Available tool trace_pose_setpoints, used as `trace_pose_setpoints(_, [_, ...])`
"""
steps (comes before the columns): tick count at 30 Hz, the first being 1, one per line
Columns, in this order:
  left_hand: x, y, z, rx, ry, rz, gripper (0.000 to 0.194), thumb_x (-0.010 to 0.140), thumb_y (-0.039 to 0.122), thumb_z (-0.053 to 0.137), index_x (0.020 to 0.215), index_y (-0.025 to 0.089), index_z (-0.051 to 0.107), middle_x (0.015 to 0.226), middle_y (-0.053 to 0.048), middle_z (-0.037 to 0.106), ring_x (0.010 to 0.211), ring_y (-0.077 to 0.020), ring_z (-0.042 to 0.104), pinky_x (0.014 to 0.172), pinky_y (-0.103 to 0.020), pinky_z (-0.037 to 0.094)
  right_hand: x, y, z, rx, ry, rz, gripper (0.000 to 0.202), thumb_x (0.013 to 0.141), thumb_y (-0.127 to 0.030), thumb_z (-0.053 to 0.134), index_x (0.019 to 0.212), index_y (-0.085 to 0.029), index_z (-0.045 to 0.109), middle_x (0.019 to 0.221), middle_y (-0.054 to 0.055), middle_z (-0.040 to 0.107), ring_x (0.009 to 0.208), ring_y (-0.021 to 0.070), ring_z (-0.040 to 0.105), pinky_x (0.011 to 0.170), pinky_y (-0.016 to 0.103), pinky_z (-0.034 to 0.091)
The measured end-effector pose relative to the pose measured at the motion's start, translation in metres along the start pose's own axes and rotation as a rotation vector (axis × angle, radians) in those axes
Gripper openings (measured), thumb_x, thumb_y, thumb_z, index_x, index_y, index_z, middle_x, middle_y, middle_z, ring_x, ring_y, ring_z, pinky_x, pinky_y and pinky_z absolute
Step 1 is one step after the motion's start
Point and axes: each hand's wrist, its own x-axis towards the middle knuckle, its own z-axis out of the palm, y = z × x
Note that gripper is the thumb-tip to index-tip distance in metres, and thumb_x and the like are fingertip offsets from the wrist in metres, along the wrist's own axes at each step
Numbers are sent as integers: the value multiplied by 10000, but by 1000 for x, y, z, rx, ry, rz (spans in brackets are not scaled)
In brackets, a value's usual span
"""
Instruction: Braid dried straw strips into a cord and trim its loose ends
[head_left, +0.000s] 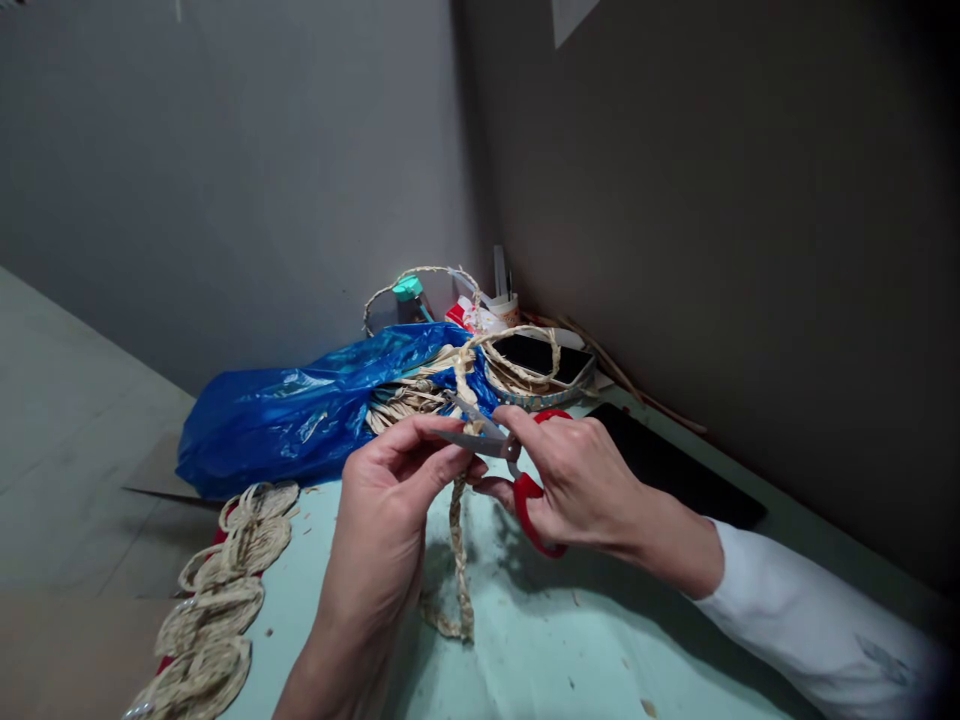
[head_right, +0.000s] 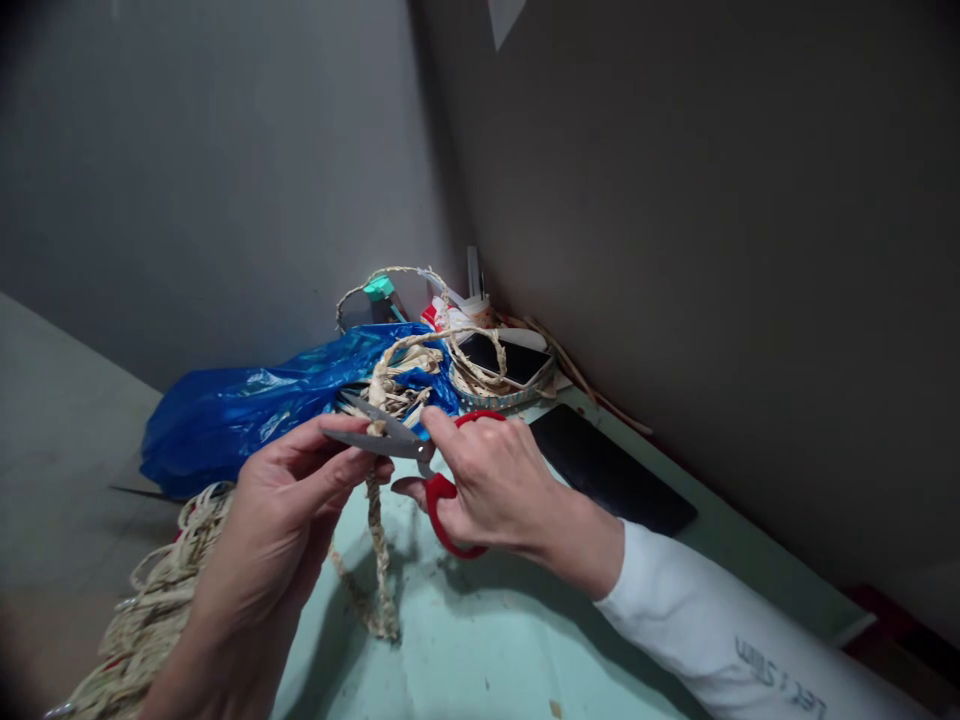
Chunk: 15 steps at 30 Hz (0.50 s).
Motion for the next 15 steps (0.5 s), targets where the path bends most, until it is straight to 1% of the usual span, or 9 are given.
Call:
trace_pose_setpoints(2, [-1,1,1,-10,-15,5,74,747,147,744,809,178,720,817,4,714,697,-104,650,684,-189,524,-1,0,1,-7,13,-3,372,805,-368,525,1096,-136,534,702,44,669,610,200,596,517,290,234])
trace_pose_setpoints(5, [-2,2,3,13,-46,6,41,768,150,727,802,172,723,841,1,707,732,-109,652,715,-202,526,-1,1,3,-23,28,-20,333,696,-222,498,1014,-130,537,638,40,640,552,188,556,504,291,223])
trace_pose_setpoints(7, [-3,3,3,44,-44,8,29,773,162,725,801,165,722,840,-7,707,742,-120,654,727,-219,526,-2,2,3,-20,39,-33,287,661,-184,467,940,-143,524,607,33,619,519,178,526,496,291,219])
trace_pose_setpoints(9, [-4,3,2,69,-16,2,54,761,174,738,809,170,715,810,-7,706,730,-133,659,715,-233,524,-2,3,4,-2,48,-45,195,693,-167,441,880,-165,498,583,21,595,496,165,501,490,286,220])
trace_pose_setpoints(12, [-3,3,-1,88,26,-9,102,731,178,763,813,188,702,762,13,692,688,-126,653,666,-221,504,-2,5,6,14,61,-63,111,753,-151,422,848,-179,472,568,8,566,478,150,474,488,275,227])
trace_pose_setpoints(15, [1,3,-4,102,1,1,108,726,182,764,806,190,692,754,26,665,659,-100,620,638,-197,472,0,6,7,68,80,-52,22,831,-186,438,830,-186,460,564,-3,543,473,135,454,488,262,247])
